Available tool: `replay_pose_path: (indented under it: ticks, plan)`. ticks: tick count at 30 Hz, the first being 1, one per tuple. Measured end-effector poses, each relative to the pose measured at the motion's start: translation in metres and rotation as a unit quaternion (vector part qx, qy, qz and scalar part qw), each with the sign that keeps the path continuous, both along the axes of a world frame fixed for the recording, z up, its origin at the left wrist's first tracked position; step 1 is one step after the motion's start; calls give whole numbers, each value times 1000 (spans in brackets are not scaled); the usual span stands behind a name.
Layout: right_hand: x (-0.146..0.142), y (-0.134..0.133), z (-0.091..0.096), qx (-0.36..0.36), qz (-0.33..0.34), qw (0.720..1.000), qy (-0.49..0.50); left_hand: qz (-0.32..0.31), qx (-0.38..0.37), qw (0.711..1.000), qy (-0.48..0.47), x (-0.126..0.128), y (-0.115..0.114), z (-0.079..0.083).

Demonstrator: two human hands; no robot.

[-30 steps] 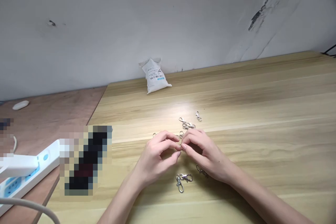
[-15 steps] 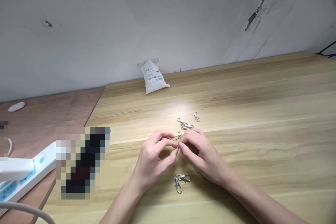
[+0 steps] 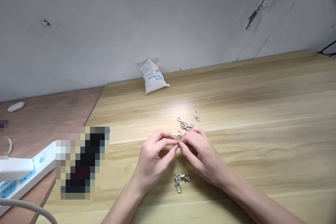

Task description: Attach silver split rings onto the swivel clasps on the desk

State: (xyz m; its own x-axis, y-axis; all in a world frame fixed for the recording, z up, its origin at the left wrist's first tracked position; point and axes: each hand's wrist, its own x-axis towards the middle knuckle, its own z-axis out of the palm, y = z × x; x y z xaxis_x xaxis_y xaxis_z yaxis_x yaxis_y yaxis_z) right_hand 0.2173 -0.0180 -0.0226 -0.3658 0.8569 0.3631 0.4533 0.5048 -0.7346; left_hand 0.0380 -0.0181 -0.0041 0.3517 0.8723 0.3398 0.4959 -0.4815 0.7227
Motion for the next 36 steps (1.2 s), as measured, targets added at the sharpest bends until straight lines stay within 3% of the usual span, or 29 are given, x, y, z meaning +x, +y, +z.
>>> replay_pose_path:
  ticks: [17,31,36]
  plan:
    - [-4,-2,-6,58,-27,997,-46,25,-39,999,-5,3,-2,-1]
    - [-5,-3,-6,49,-9,997,-64,33,-44,998,4,4,-3,-1]
    - [-4,-3,-2,26,-7,999,-27,30,-45,999,-7,1,-2,2]
